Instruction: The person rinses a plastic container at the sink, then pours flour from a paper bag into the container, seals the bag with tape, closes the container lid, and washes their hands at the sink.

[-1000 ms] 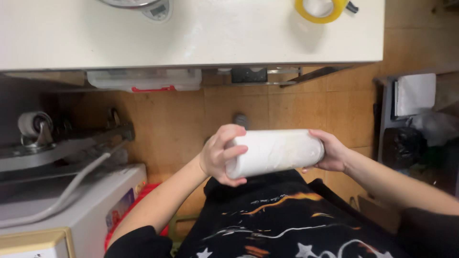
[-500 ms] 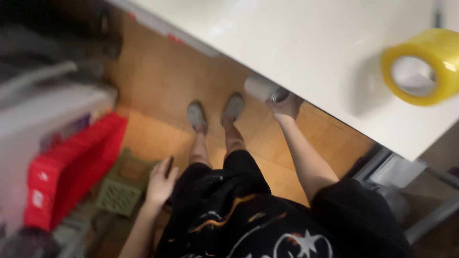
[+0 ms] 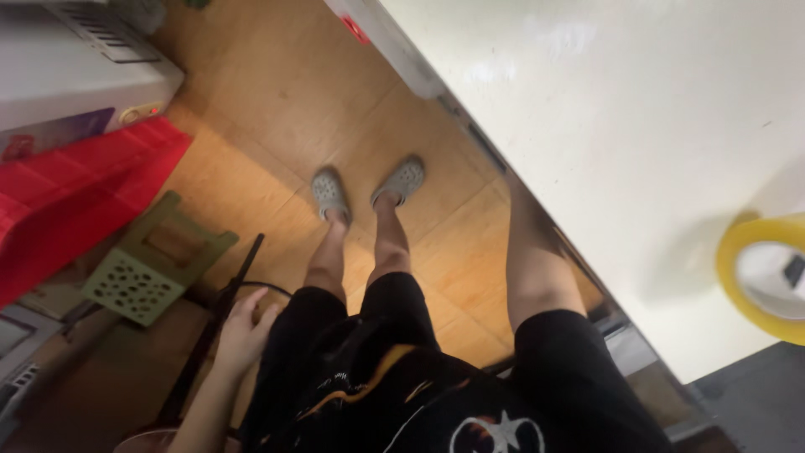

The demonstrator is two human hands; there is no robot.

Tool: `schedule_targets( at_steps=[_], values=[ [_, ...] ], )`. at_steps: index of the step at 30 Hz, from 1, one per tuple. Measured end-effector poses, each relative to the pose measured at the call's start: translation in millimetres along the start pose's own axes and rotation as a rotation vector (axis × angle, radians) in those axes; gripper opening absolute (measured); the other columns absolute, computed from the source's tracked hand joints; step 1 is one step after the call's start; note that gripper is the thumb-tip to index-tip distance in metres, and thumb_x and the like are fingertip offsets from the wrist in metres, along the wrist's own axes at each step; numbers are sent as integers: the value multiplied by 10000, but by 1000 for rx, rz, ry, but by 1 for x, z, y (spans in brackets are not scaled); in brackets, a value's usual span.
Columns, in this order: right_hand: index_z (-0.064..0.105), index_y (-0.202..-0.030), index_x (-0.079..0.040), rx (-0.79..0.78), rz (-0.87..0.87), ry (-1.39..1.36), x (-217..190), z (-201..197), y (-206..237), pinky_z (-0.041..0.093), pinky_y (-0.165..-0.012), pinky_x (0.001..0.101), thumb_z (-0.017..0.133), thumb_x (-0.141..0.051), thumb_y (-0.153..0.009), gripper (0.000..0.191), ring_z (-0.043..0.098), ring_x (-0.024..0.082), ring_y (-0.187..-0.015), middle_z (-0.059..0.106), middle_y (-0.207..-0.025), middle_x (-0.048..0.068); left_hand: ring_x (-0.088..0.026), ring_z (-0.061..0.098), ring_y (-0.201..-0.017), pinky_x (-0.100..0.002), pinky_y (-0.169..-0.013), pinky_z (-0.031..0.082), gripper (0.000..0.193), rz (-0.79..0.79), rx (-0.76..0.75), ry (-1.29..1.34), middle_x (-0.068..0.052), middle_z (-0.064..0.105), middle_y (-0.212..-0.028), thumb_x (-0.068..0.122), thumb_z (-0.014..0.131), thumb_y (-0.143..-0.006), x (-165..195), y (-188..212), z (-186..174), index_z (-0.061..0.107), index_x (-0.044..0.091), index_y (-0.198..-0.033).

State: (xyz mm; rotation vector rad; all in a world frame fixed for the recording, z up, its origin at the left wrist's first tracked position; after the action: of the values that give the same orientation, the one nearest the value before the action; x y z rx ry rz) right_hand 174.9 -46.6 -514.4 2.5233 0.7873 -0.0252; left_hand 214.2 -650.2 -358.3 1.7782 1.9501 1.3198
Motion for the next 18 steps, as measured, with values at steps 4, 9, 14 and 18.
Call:
schedule_targets(
  at_steps=[4,9,14,18],
  values=[
    [630,-1359,-40,126,-243,65,-32,-33,56,385,-1156,518,678,-367,-943,531,525,437,-1342,610,-1383,250,-355,648,-1161,-418,-980,505,477,18,49,91,-196,680,-1250,343,684,-903,24,-21,-29,651,76,-1297],
    [523,-1425,20,-227,-125,-24,-114,-67,155,378,-1164,452,692,-545,-883,800,496,422,-1378,547,-1439,284,-317,680,-1112,-399,-947,526,452,88,81,176,-165,708,-1206,324,698,-910,77,-65,-91,654,95,-1298],
    [698,-1283,-7,-480,-178,-351,-237,-112,254,555,-979,374,699,-415,-886,569,731,281,-1112,765,-1199,172,-210,750,-869,-340,-783,586,195,296,-43,261,-77,761,-939,226,653,-952,149,-105,-183,733,89,-1067],
    [668,-1315,-34,-314,-203,-594,-352,-151,282,560,-970,362,737,-347,-867,551,754,251,-1083,785,-1169,147,-184,701,-874,-321,-789,537,152,703,-54,331,-90,741,-900,194,671,-958,192,-123,-283,685,43,-959]
  ],
)
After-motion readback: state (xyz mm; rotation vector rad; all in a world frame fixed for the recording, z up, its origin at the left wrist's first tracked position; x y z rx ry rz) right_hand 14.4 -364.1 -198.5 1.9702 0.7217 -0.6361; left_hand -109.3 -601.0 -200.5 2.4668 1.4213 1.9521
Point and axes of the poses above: each hand's wrist, its own y-axis away from the middle knuckle, its own z-axis out of the palm, x = y × z, the point moved 5 cm from there along -y, towards the middle knuckle
